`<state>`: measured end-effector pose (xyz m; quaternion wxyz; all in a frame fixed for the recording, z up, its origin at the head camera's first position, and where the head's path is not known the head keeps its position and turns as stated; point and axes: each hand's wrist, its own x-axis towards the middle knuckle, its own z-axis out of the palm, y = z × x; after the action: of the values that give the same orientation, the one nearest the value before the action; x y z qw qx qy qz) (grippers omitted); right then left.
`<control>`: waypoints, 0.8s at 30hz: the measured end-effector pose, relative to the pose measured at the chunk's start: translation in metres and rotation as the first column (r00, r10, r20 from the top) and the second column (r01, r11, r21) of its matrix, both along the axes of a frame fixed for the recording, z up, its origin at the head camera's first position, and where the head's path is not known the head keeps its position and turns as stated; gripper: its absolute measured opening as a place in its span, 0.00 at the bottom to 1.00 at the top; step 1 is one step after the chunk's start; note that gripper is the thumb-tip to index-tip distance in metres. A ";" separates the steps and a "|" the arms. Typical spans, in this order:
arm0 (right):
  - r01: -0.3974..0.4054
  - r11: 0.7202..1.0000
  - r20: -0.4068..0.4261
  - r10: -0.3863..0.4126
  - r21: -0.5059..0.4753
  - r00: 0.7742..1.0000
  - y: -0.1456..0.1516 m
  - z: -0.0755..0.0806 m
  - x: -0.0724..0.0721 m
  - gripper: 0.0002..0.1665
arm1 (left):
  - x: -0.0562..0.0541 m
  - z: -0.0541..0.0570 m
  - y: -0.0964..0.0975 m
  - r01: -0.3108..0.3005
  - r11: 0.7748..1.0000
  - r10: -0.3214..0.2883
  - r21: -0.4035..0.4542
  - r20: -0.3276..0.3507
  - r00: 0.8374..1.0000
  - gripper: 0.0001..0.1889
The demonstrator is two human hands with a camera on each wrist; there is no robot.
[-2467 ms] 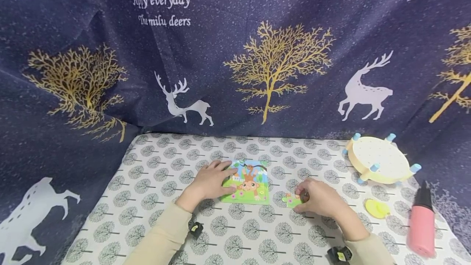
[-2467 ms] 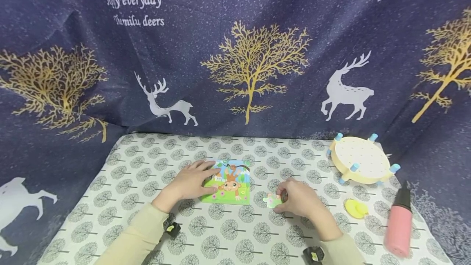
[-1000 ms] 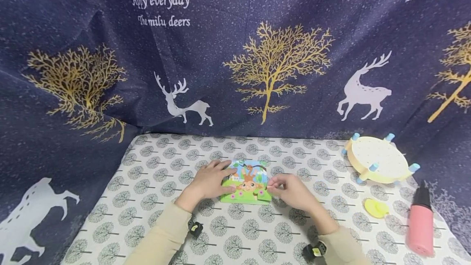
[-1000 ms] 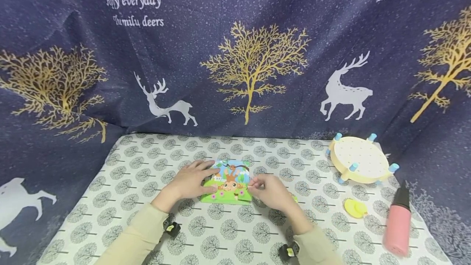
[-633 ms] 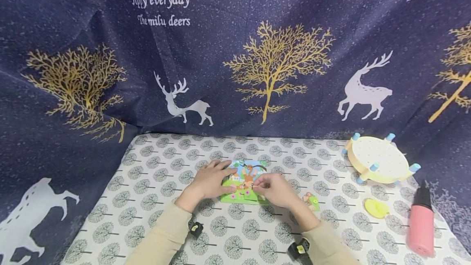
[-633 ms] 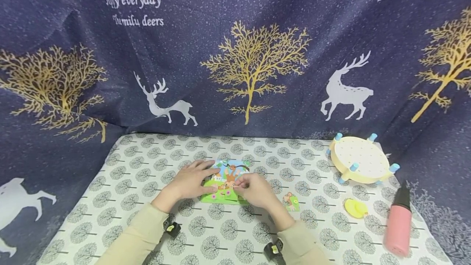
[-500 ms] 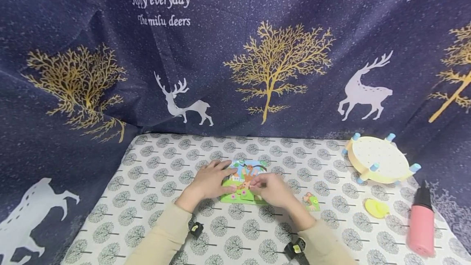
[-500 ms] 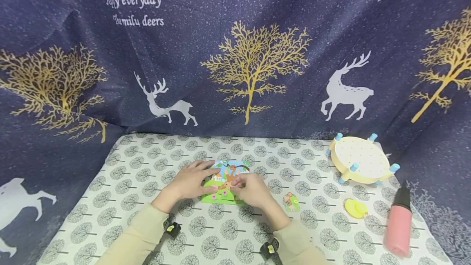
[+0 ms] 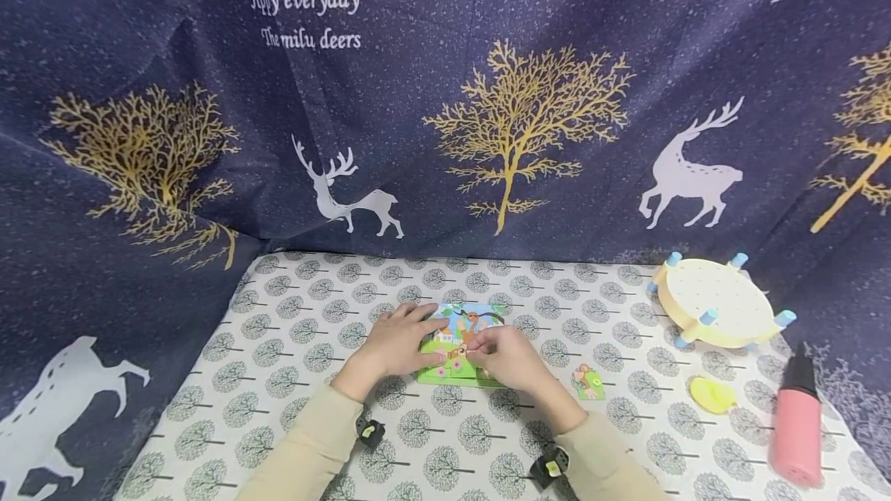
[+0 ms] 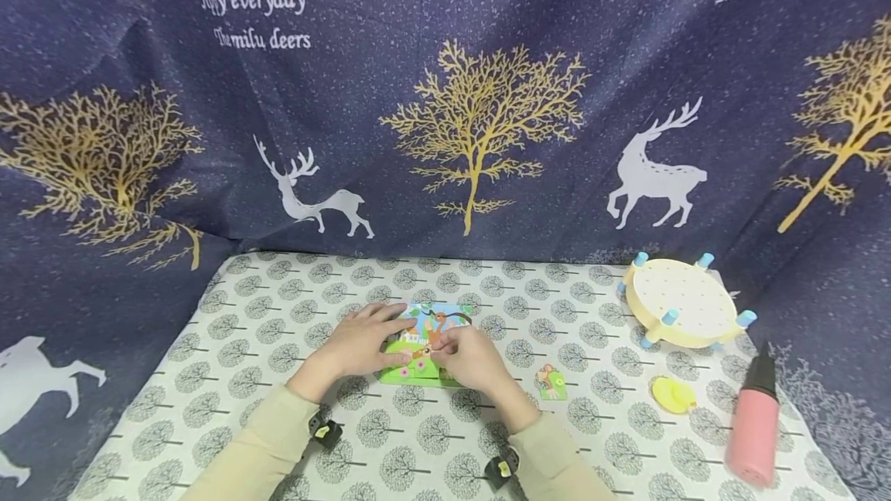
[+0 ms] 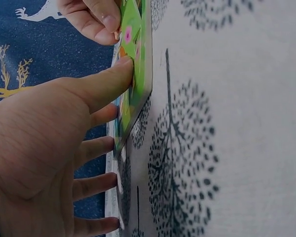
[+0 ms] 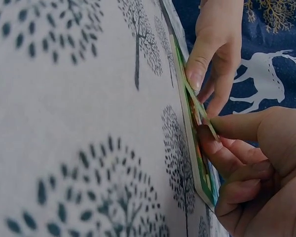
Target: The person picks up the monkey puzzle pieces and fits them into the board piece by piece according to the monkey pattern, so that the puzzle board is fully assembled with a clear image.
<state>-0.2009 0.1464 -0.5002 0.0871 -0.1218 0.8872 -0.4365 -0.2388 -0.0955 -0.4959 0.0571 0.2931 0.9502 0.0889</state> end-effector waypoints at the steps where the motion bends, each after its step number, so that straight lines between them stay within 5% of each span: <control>1: 0.000 1.000 0.003 0.000 0.000 1.000 0.001 0.000 0.000 0.05 | 0.000 0.000 0.000 -0.001 1.000 0.001 -0.001 0.004 1.000 0.39; 17: 0.063 0.996 -0.075 -0.058 0.057 0.995 0.038 0.000 0.001 0.03 | 0.008 -0.002 0.009 -0.037 0.999 0.037 -0.023 -0.012 0.999 0.41; 24: 0.089 0.994 -0.049 -0.086 0.059 0.995 0.059 0.005 0.006 0.06 | 0.010 -0.005 0.017 -0.071 0.997 0.070 -0.034 -0.032 0.997 0.43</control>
<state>-0.1951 0.2055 -0.4957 0.0511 -0.0903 0.9063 -0.4097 -0.2288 -0.0784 -0.5005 0.0445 0.2599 0.9621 0.0694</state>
